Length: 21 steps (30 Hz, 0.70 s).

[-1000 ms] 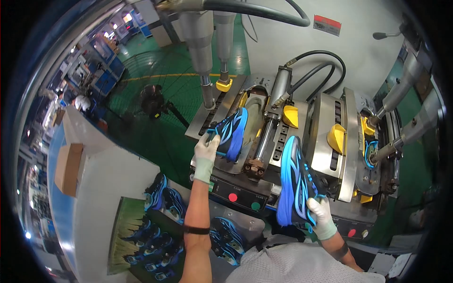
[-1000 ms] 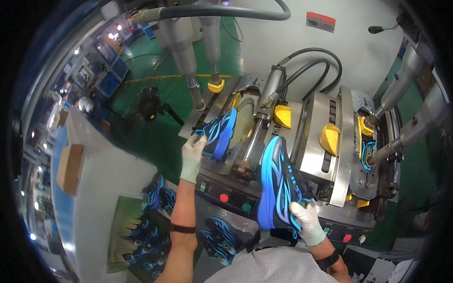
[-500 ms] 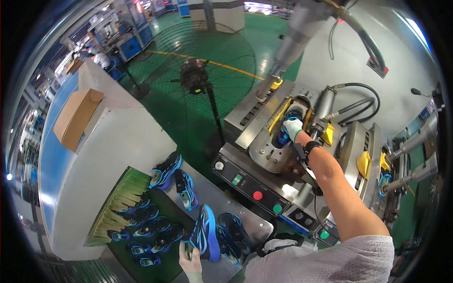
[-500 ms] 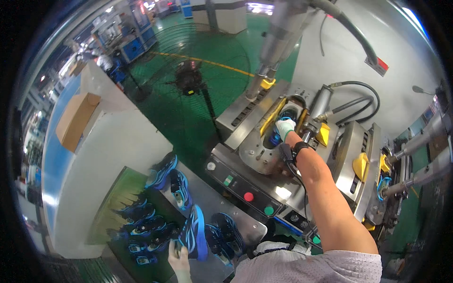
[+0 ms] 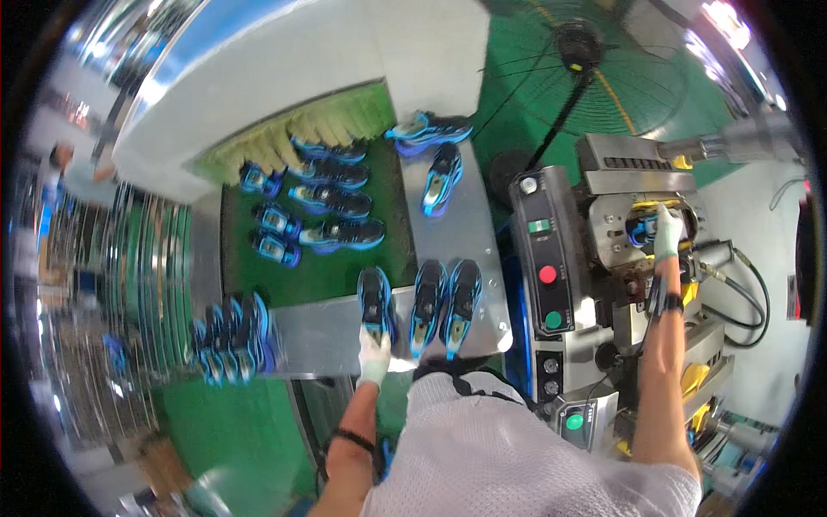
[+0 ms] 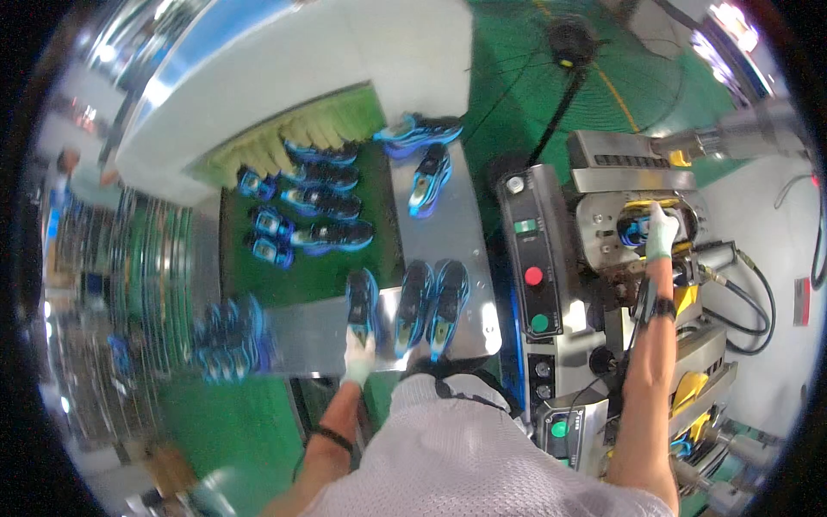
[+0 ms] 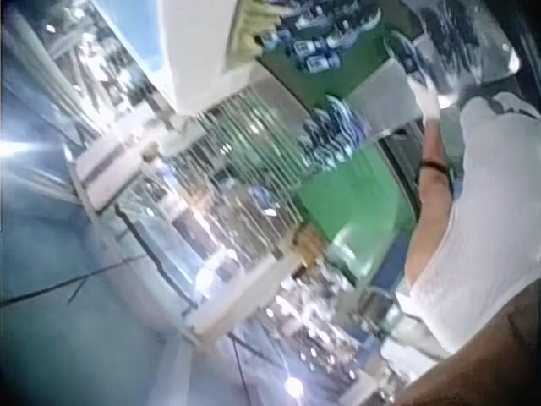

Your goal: Operating a shoe pressing machine and moving sneakers along an assembly line.

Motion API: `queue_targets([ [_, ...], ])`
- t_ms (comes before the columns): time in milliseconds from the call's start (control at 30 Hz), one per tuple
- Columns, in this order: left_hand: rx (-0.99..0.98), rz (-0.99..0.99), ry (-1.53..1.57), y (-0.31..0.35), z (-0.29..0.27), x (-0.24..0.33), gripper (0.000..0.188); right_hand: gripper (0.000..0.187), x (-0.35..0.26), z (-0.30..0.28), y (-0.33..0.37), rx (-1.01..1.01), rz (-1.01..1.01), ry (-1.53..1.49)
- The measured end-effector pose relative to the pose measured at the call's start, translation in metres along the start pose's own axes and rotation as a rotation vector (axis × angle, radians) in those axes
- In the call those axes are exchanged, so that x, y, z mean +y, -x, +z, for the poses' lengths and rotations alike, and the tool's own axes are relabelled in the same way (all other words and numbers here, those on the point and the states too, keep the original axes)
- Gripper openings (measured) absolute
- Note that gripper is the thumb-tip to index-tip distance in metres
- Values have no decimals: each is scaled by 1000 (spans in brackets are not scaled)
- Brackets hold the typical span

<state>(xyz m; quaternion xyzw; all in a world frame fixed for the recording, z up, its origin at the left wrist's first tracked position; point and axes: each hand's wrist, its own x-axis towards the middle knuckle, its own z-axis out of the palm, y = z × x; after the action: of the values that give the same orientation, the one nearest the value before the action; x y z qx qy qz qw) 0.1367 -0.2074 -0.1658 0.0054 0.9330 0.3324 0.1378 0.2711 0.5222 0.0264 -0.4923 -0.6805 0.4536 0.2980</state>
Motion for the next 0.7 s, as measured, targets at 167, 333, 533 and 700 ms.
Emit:
queue_targets([
  [167, -56, -64, -16, -19, 14, -23, 83, 75, -82, 107, 258, 34, -527, 237],
  [333, -187, 134, 7, -24, 11, -9, 84, 107, 49, 120, 345, -426, -390, 1183],
  [533, -267, 238, 197, -40, 2, -18, 94, 93, 12, 184, 376, -501, -418, 709],
  [700, -497, 144, 417, -74, -23, -23, 90, 91, -10, 309, 465, -561, -52, 736],
])
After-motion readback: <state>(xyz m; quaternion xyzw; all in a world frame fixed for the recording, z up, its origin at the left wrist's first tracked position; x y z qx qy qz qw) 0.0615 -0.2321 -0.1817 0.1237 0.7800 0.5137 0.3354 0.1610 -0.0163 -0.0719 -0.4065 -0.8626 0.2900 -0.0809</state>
